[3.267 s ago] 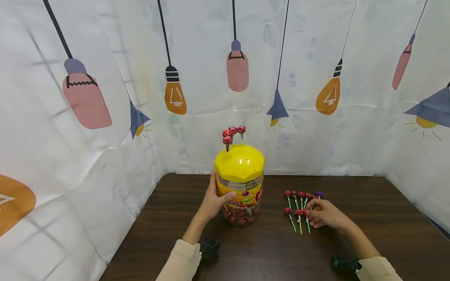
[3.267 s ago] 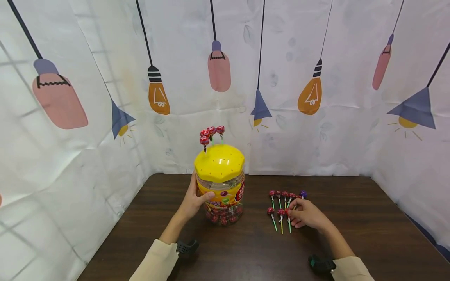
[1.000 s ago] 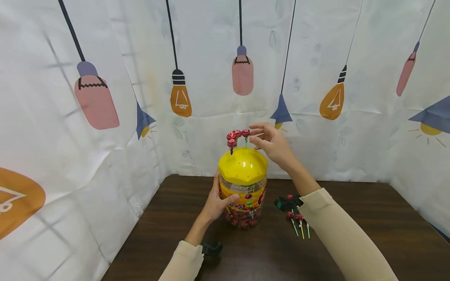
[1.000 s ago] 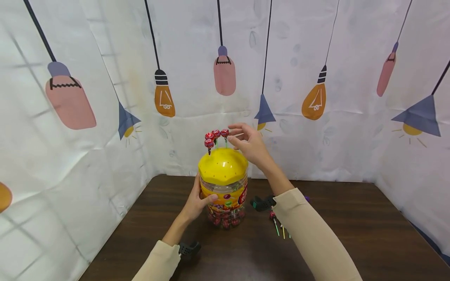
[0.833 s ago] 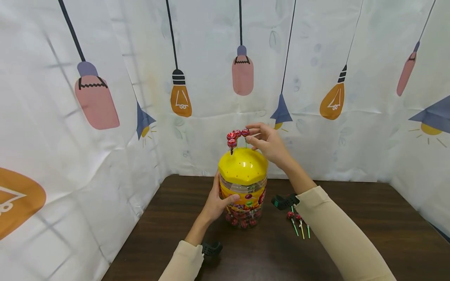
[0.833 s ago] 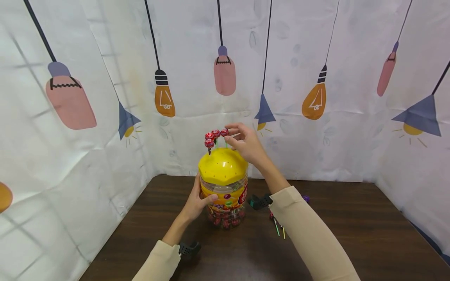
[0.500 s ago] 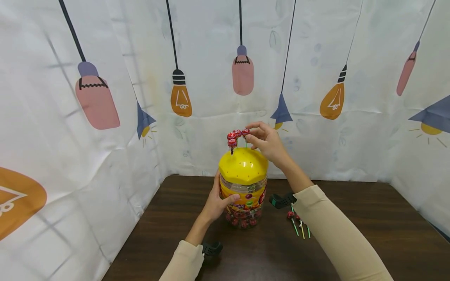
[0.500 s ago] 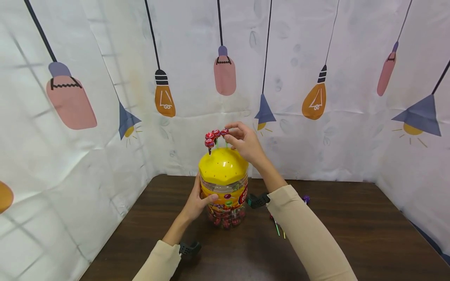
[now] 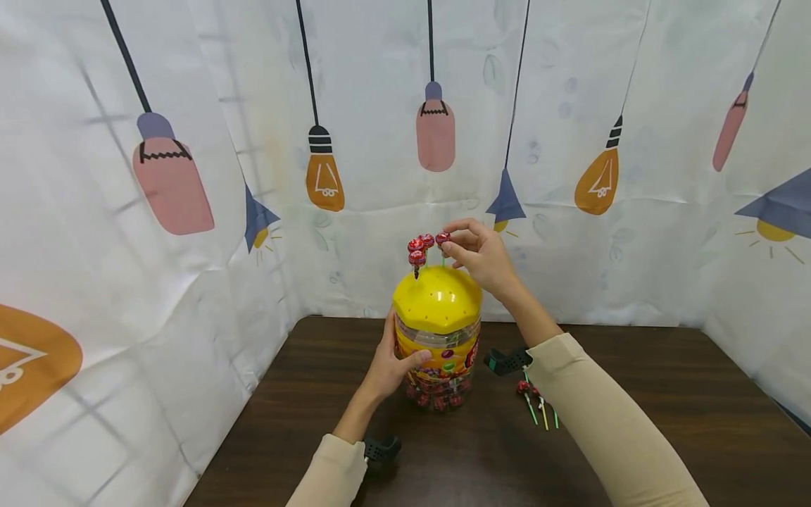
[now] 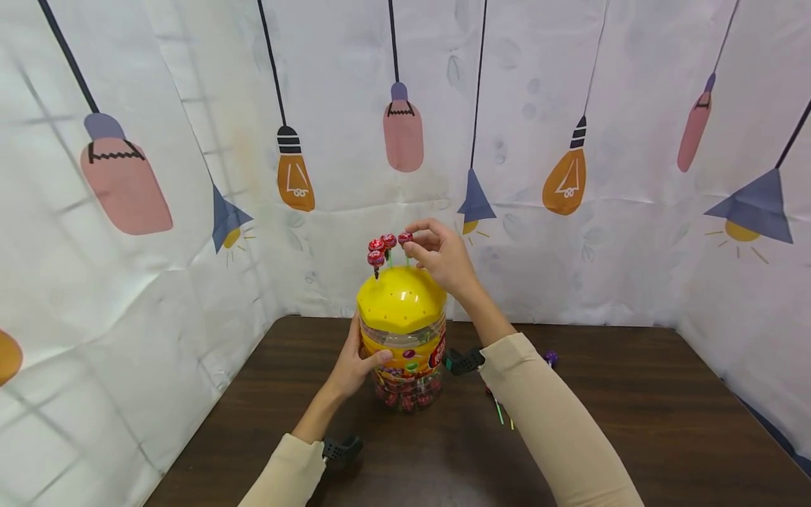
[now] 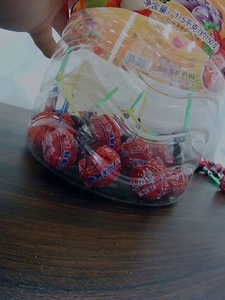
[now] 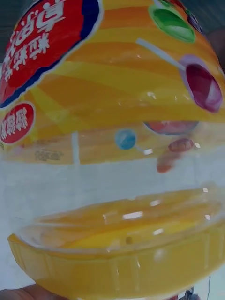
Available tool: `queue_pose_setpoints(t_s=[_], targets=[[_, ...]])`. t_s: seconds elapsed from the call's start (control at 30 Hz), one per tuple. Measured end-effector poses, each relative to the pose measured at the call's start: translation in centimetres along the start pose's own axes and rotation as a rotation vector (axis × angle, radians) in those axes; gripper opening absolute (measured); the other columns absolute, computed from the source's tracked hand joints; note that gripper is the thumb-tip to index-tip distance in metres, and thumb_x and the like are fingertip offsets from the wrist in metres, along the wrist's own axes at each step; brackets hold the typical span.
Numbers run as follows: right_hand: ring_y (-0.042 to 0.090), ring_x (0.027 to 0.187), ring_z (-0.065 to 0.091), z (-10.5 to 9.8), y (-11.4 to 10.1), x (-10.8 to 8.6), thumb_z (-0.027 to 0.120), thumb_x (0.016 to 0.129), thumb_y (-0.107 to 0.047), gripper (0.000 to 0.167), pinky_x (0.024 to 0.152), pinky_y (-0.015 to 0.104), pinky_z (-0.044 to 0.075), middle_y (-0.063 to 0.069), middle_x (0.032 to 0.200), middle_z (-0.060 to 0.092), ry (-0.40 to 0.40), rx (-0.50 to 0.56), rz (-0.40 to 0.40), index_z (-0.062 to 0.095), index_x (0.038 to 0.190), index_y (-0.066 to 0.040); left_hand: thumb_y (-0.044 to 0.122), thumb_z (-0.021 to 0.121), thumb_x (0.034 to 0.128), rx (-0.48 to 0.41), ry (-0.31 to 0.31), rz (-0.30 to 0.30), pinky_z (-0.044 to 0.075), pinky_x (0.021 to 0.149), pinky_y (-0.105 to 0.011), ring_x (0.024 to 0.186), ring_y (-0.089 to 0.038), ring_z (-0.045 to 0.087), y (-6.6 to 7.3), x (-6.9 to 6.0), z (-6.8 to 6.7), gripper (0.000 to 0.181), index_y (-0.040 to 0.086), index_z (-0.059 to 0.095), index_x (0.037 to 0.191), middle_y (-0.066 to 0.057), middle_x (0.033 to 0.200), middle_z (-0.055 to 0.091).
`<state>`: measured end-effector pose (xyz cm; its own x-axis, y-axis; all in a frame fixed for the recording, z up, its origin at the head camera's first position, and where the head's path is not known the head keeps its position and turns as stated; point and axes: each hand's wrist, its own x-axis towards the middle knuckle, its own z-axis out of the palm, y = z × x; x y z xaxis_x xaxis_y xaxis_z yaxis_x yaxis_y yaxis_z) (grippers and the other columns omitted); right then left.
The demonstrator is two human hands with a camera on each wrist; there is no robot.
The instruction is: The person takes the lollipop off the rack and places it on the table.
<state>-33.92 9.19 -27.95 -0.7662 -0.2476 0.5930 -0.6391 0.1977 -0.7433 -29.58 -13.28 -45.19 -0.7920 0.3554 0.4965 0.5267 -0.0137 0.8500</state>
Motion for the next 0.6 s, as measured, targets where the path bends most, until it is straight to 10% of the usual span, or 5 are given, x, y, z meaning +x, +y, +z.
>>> queue_pose_setpoints(t_s=[0.2,0.6], targets=[[0.008,0.082,0.07,0.1,0.0,0.3,0.068,0.099,-0.013,0.025,0.067,0.025,0.06,0.022,0.106,0.075,0.076,-0.013,-0.074,0.064,0.122,-0.004,0.028,0.074,0.0951,0.013,0.014,-0.005,0.048,0.109,-0.044,0.13,-0.021,0.054,0.1,-0.1,-0.1,0.101,0.041,0.0,0.163,-0.003,0.152,0.045],[0.019,0.084,0.07,-1.3,-1.5,-0.2,0.066,0.1,-0.013,0.028,0.069,0.032,0.064,0.013,0.101,0.072,0.093,0.109,-0.05,0.06,0.125,-0.003,0.025,0.073,0.0954,0.003,0.006,-0.01,0.049,0.109,-0.042,0.132,-0.022,0.054,0.0,-0.1,-0.1,0.102,0.042,-0.001,0.163,-0.002,0.153,0.044]])
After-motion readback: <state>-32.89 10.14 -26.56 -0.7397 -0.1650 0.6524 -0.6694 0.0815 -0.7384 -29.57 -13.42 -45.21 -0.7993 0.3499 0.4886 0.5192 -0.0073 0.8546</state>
